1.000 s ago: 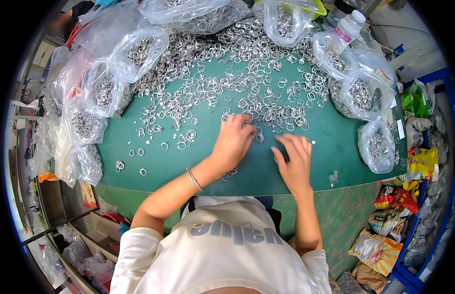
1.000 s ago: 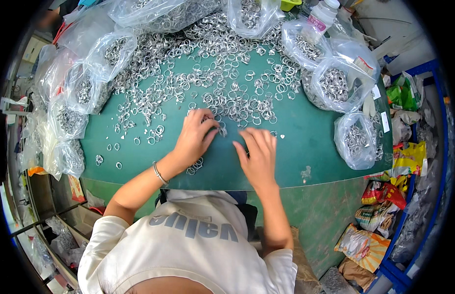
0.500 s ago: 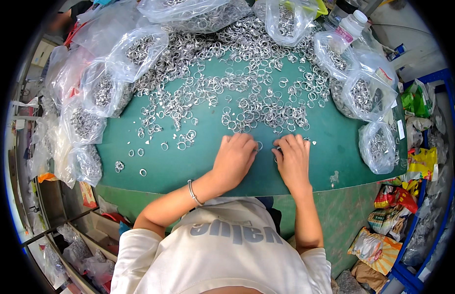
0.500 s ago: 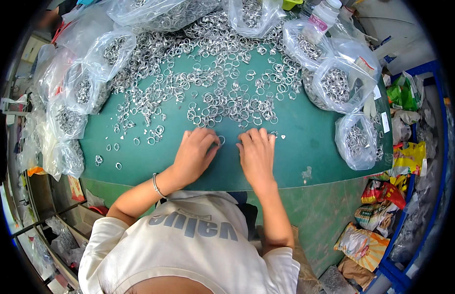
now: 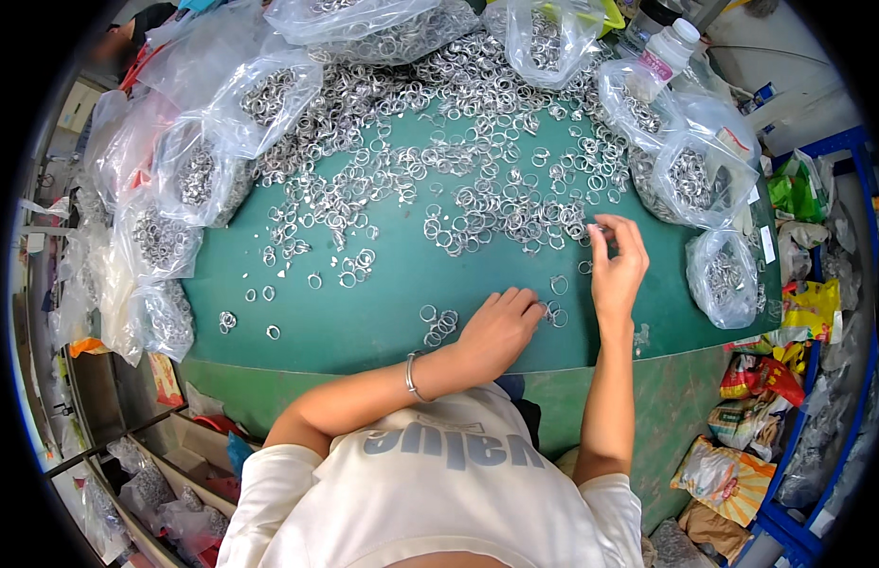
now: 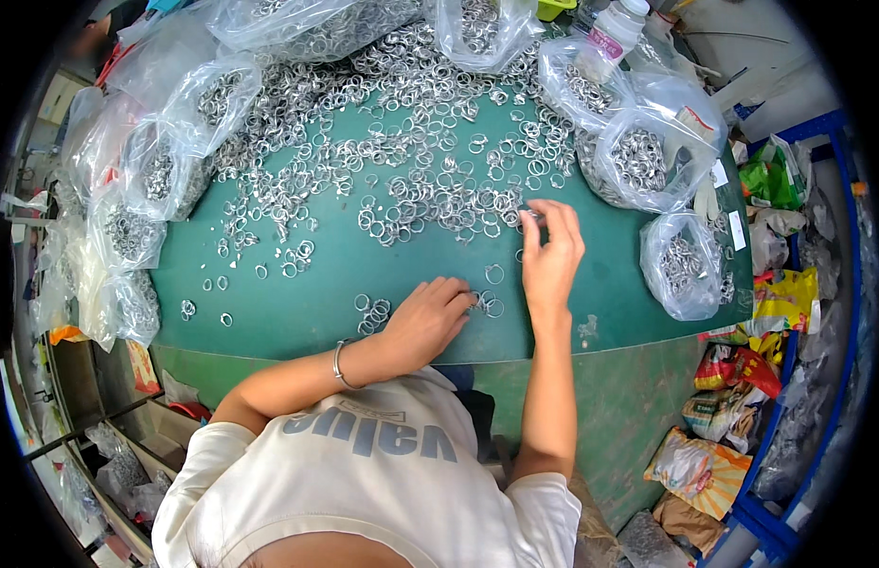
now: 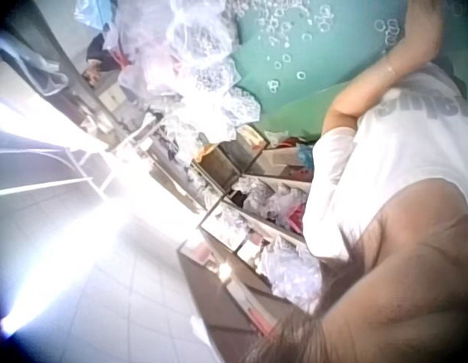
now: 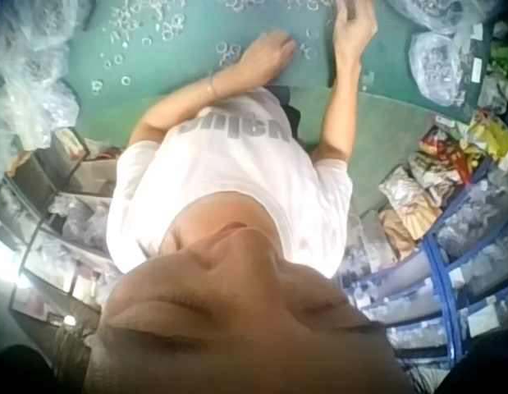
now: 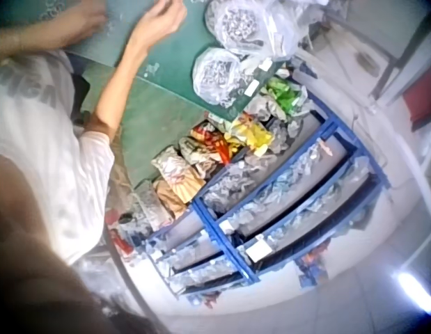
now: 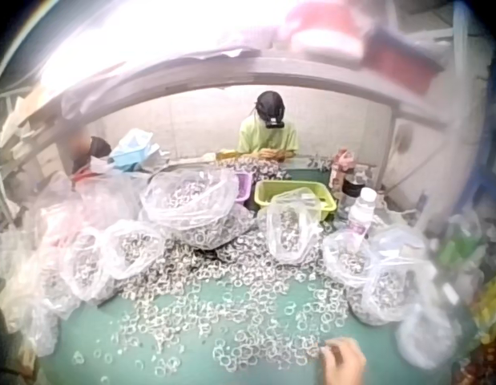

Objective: The person sorts through a large pile of small metal rings on a green work surface by hand, picking them up to check them and placing them into different plastic bags and containers.

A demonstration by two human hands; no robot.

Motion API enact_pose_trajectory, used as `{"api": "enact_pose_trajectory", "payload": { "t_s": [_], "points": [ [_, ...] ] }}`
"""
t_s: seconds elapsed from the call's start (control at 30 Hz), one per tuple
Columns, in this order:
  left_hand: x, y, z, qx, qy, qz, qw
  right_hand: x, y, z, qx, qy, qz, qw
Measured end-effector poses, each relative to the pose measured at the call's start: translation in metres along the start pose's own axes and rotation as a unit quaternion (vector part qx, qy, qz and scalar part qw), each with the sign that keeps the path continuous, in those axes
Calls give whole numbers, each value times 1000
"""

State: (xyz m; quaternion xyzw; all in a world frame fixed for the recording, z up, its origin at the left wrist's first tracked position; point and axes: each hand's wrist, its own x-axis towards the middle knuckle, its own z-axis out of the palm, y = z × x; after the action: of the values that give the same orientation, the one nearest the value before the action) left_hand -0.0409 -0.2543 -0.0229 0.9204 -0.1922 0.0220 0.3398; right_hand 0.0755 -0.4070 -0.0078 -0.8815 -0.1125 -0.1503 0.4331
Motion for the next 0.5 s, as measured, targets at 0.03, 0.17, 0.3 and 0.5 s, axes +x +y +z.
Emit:
{"api": "enact_pose_trajectory", "payload": {
  "t_s": [0.03, 0.17, 0.3, 0.5],
  "points": [
    [-1, 1, -2, -25, 6, 9, 1000, -1, 8, -1, -23, 12, -6, 1000],
    [5, -11, -21, -4, 4, -11, 1000, -12, 17, -15, -93, -21, -35, 995],
    [40, -32, -34, 123, 49, 28, 991, -20, 3, -13, -92, -50, -88, 991],
    [62, -67, -26, 200, 74, 3, 977, -17, 3, -1, -155, -68, -126, 977]
  ]
}}
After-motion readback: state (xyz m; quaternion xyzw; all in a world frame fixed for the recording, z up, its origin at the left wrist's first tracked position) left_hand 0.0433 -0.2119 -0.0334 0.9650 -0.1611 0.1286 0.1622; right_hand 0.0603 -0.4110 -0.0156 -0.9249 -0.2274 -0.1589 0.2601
